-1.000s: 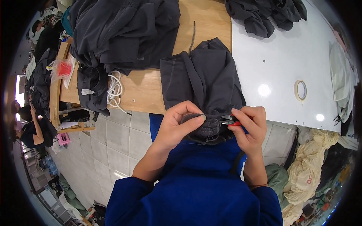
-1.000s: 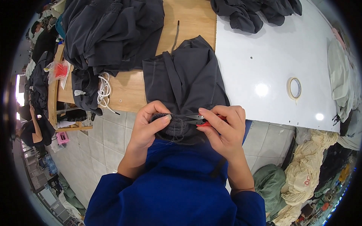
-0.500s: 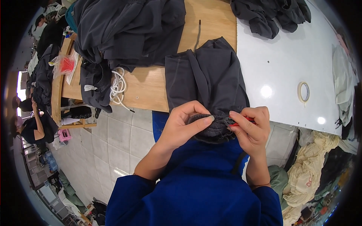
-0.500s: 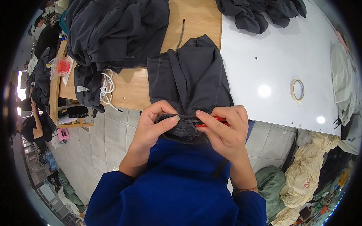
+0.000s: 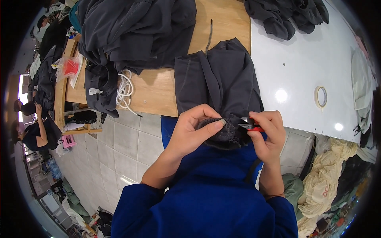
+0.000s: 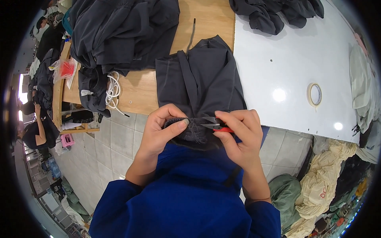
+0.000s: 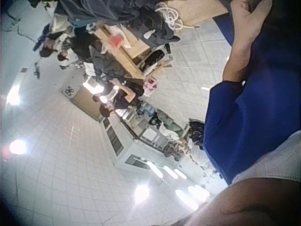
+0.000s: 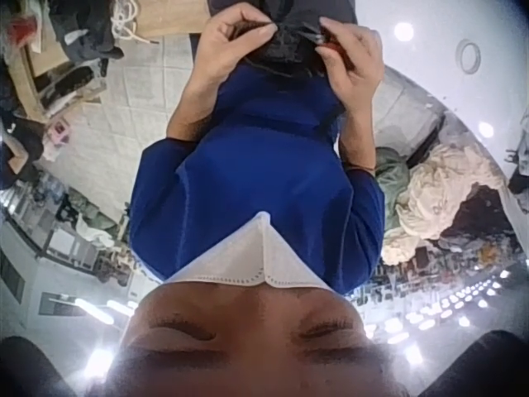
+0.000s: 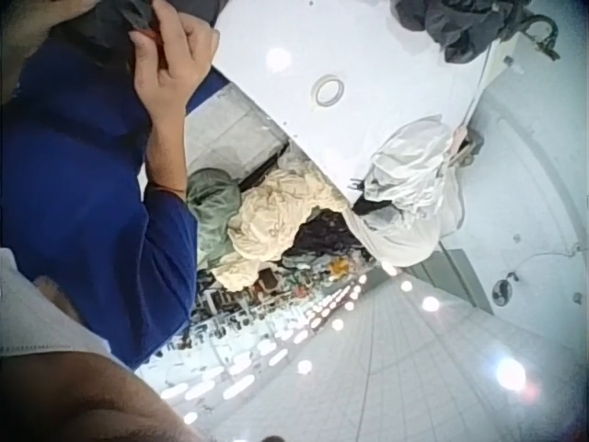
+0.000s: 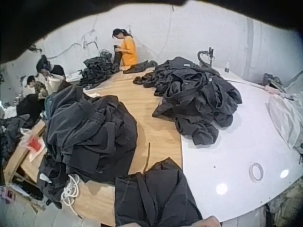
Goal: Remove excess threads and perform quality checks on manufactured shorts using snips.
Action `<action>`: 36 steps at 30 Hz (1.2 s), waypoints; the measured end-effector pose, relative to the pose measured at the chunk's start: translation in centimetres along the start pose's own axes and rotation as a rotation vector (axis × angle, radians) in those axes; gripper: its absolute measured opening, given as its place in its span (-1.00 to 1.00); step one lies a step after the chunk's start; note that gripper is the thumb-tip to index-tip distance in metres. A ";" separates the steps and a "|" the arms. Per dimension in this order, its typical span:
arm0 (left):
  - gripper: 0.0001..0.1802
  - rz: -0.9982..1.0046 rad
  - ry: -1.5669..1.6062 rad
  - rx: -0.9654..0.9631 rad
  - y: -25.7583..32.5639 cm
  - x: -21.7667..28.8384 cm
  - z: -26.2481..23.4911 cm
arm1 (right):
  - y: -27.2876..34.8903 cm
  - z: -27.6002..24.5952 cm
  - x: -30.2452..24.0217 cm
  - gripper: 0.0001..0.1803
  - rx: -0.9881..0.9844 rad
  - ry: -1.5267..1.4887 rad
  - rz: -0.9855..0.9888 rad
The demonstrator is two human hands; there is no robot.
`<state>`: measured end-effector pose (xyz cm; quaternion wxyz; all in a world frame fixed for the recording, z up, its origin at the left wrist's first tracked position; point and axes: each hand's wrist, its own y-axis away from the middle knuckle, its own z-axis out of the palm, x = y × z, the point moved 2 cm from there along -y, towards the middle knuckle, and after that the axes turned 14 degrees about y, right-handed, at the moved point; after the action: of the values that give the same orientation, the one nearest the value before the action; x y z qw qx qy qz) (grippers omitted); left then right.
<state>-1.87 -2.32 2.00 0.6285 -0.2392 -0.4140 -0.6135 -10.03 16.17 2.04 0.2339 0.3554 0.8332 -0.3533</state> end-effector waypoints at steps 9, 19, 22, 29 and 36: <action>-0.92 -0.043 0.014 0.000 -0.1 -0.6 0.5 | 0.1 2.9 -2.2 -0.61 0.059 -0.069 -0.002; -0.93 0.023 0.145 0.105 -0.4 -0.4 -1.7 | 1.5 1.3 -1.3 -0.67 -0.282 -0.327 -0.382; -0.93 0.009 0.161 0.096 -0.4 -0.2 -1.4 | 1.8 0.6 -0.2 -0.28 -0.347 -0.439 -0.012; -0.94 -0.020 0.170 0.038 -0.5 -0.3 -0.9 | 0.7 0.5 -0.2 -0.52 0.033 -0.088 0.032; -0.93 -0.046 0.203 0.017 -0.4 -0.3 -0.8 | 0.0 0.7 0.0 -0.58 0.120 0.134 -0.087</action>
<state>-2.05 -2.85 1.20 0.6549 -0.1610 -0.3589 -0.6452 -9.95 15.63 1.64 0.1404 0.3549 0.8389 -0.3881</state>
